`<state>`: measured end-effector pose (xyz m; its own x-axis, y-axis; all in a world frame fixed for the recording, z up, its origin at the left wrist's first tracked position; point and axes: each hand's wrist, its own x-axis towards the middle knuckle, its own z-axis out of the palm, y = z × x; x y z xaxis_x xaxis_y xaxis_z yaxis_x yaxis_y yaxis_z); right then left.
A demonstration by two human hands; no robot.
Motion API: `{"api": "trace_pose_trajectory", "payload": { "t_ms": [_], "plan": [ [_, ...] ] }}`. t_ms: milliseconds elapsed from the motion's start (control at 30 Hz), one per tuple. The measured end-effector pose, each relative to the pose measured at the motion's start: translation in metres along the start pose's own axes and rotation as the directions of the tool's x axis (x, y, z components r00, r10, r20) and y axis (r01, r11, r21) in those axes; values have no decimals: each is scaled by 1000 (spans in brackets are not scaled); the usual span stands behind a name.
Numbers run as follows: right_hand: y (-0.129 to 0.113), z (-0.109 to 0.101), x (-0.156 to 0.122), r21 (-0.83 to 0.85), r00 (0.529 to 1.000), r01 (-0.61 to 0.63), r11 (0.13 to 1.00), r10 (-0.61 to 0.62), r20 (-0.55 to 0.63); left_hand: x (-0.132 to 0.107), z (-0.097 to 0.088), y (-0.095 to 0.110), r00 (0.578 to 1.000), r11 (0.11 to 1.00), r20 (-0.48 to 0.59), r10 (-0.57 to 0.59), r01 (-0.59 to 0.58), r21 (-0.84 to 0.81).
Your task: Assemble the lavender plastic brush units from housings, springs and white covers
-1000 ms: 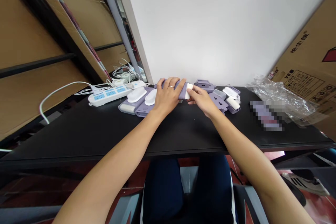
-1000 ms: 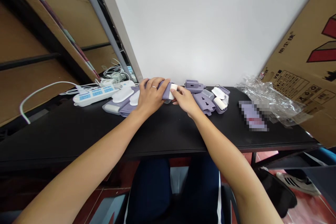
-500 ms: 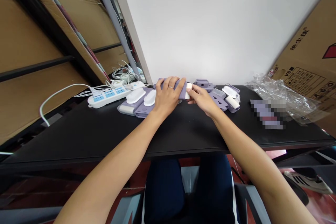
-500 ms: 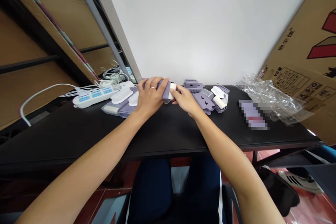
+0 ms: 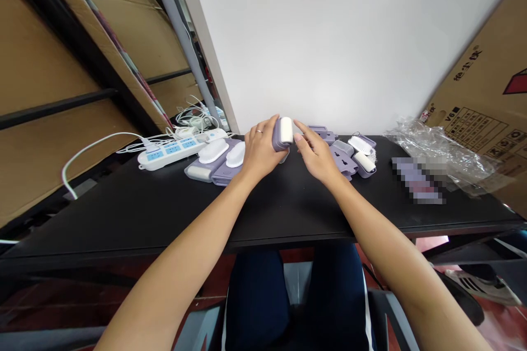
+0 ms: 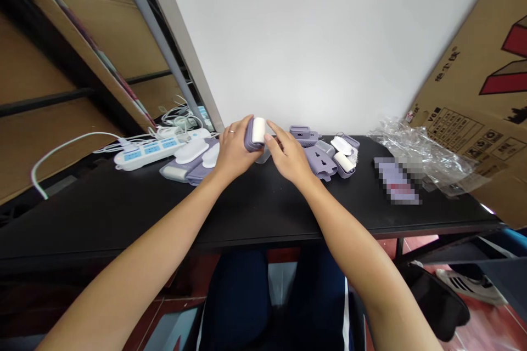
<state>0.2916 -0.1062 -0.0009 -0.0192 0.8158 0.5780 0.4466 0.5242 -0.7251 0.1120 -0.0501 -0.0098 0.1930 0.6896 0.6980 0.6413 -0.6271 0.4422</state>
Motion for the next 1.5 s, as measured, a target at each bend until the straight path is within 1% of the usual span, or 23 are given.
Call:
{"api": "trace_pose_trajectory", "payload": {
  "t_ms": [33, 67, 100, 133, 167, 200, 233, 267, 300, 333, 400, 467, 533, 633, 700, 767, 867, 967, 1133, 1300, 1500],
  "plan": [
    [1, 0, 0, -10, 1000, 16, 1000, -16, -4, 2, 2, -2, 996, 979, -6, -94, 92, -181],
    [2, 0, 1, -24, 1000, 25, 999, -25, -11, 4, 3, -3, 982, 909, 13, -190, 181, -375],
    [3, 0, 1, -41, 999, 27, 999, -28, -20, 5, 5, -3, 960, 792, 55, -274, 258, -554],
    [3, 1, 1, -60, 999, 22, 998, -24, -28, 6, 5, -2, 934, 644, 114, -339, 319, -695],
    [4, 2, 1, -78, 1000, 15, 997, -17, -26, 7, 6, -1, 906, 492, 181, -383, 366, -790],
    [5, 2, 1, -93, 1000, 10, 996, -11, -10, 7, 5, 2, 879, 355, 248, -407, 403, -844],
    [5, 3, 0, -99, 1000, 12, 995, -10, 22, 7, 4, 5, 856, 242, 312, -412, 433, -868],
    [4, 3, -1, -93, 998, 22, 995, -16, 64, 7, 2, 8, 838, 153, 373, -399, 462, -873],
    [3, 3, -1, -78, 993, 38, 996, -29, 114, 7, 1, 11, 822, 87, 428, -377, 491, -867],
    [2, 3, -2, -60, 985, 54, 997, -44, 165, 7, -1, 13, 808, 39, 471, -355, 516, -856],
    [1, 1, -3, -26, 966, 79, 997, -70, 250, 7, -5, 15, 787, -18, 517, -337, 543, -839],
    [0, -1, -3, -5, 947, 88, 996, -82, 310, 8, -8, 16, 770, -55, 530, -356, 549, -834],
    [1, -2, -3, 4, 933, 95, 995, -91, 347, 9, -9, 15, 762, -82, 523, -383, 536, -840],
    [3, 1, -2, 17, 940, 76, 997, -77, 331, 10, -9, 15, 770, -94, 517, -372, 523, -847],
    [5, 3, -2, 27, 950, 59, 998, -65, 305, 9, -10, 17, 774, -88, 534, -341, 539, -837],
    [6, 3, -1, 12, 950, 76, 997, -76, 303, 7, -11, 19, 772, -80, 556, -308, 562, -824],
    [5, 0, -1, -42, 935, 135, 990, -113, 336, 5, -13, 22, 770, -63, 584, -257, 590, -805],
    [2, -5, -2, -79, 921, 148, 986, -109, 373, 2, -13, 23, 763, -52, 608, -220, 613, -788],
    [0, -7, -4, -160, 914, 174, 972, -99, 393, 1, -9, 21, 768, -49, 596, -234, 603, -796],
    [-1, -5, -2, -196, 921, 148, 969, -63, 383, 1, -9, 20, 751, -31, 616, -239, 628, -778],
    [-2, -7, 2, -242, 928, 179, 954, -82, 364, 1, -11, 23, 750, -19, 619, -231, 633, -774]
  ]
}}
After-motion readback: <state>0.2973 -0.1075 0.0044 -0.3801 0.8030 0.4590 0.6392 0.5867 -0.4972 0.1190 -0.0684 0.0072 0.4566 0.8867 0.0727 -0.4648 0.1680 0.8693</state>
